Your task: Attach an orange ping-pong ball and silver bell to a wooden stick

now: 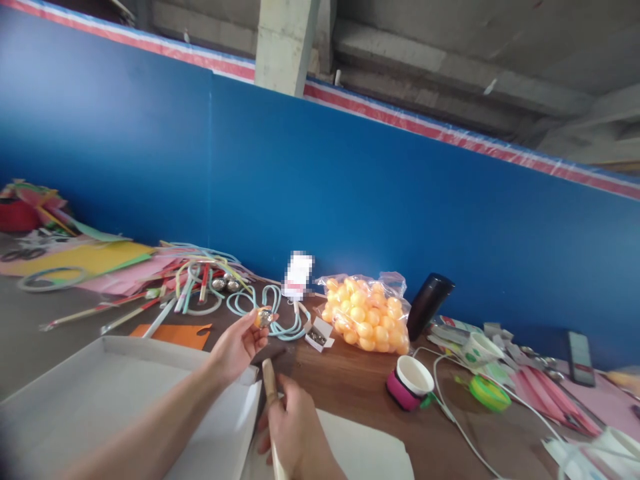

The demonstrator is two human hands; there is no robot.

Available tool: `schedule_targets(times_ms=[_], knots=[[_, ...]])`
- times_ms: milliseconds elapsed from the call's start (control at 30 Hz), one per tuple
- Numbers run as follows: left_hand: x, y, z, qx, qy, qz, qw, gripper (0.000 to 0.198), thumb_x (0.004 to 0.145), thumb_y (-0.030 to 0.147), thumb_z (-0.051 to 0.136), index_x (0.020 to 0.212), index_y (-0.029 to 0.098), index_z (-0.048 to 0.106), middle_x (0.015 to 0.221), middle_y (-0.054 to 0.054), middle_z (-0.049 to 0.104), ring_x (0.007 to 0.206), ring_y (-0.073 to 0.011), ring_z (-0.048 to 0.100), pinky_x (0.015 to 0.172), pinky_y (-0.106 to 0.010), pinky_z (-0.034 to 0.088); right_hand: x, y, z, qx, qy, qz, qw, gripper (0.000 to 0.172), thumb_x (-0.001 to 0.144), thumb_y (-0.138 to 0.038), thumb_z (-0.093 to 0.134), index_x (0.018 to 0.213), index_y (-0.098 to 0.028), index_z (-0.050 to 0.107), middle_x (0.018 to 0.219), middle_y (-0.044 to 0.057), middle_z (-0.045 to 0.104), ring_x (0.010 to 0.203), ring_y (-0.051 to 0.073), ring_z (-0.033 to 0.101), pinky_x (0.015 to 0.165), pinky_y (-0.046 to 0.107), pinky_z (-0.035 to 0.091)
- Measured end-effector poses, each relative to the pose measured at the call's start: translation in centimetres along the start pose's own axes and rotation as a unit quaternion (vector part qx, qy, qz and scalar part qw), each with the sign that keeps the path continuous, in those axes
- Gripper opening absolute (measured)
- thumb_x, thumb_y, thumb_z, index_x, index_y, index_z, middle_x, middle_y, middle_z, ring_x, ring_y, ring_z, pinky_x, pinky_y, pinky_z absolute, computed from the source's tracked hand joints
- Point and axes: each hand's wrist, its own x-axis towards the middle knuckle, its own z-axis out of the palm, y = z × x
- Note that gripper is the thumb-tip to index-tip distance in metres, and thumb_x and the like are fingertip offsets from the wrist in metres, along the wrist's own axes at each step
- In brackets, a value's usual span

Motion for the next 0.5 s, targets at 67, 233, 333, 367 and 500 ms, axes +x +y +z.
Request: schedule_targets(times_ms=[67,233,333,367,500], knots=[[0.0,0.1,0.0,-0.013,-0.009,-0.005,1.000,0.023,0.080,0.029,0.056,0.095,0.013,0.059,0.093,-0.010,0.065,0.060,-0.0081,0.058,0.052,-0.019,0.049,-0.1,-0.1,0.0,-0.023,-0.013,-0.009,1.000,0.032,0.085,-0.033,0.045,0.112,-0.021,0.058,0.054,0.000,0.063,0.033,0.014,0.057,0.027,0.015,0.034],[-0.1,0.3,0.2,-0.032,-0.029,-0.012,0.999,0.023,0.081,0.028,0.054,0.099,0.013,0.058,0.093,-0.010,0.065,0.060,-0.0084,0.058,0.052,-0.019,0.049,0.0,-0.1,-0.7,-0.212,0.090,-0.112,0.967,0.017,0.080,-0.031,0.055,0.084,-0.025,0.071,0.054,0.002,0.066,0.047,0.018,0.060,0.045,0.022,0.039],[-0.2,0.4,0.3,-0.040,-0.040,-0.021,0.998,0.024,0.082,0.026,0.053,0.101,0.014,0.058,0.094,-0.010,0.065,0.060,-0.0086,0.058,0.052,-0.019,0.049,0.1,-0.6,-1.2,-0.241,0.142,-0.136,0.950,0.018,0.082,-0.028,0.053,0.077,-0.024,0.070,0.071,0.004,0.070,0.064,0.021,0.063,0.057,0.025,0.043],[-0.2,0.4,0.3,-0.044,-0.045,-0.026,0.998,0.023,0.082,0.026,0.052,0.101,0.014,0.058,0.095,-0.011,0.065,0.061,-0.0086,0.058,0.052,-0.019,0.048,0.2,-0.8,-1.4,-0.223,0.150,-0.150,0.952,0.019,0.083,-0.027,0.051,0.079,-0.023,0.069,0.077,0.005,0.070,0.069,0.022,0.063,0.061,0.026,0.044],[-0.6,0.5,0.6,-0.059,-0.079,-0.060,0.993,0.023,0.083,0.026,0.050,0.100,0.013,0.059,0.098,-0.012,0.064,0.061,-0.0088,0.057,0.053,-0.019,0.048,0.3,-1.3,-1.5,-0.110,0.150,-0.178,0.966,0.022,0.086,-0.031,0.049,0.092,-0.020,0.067,0.084,0.007,0.068,0.074,0.021,0.062,0.063,0.025,0.047]])
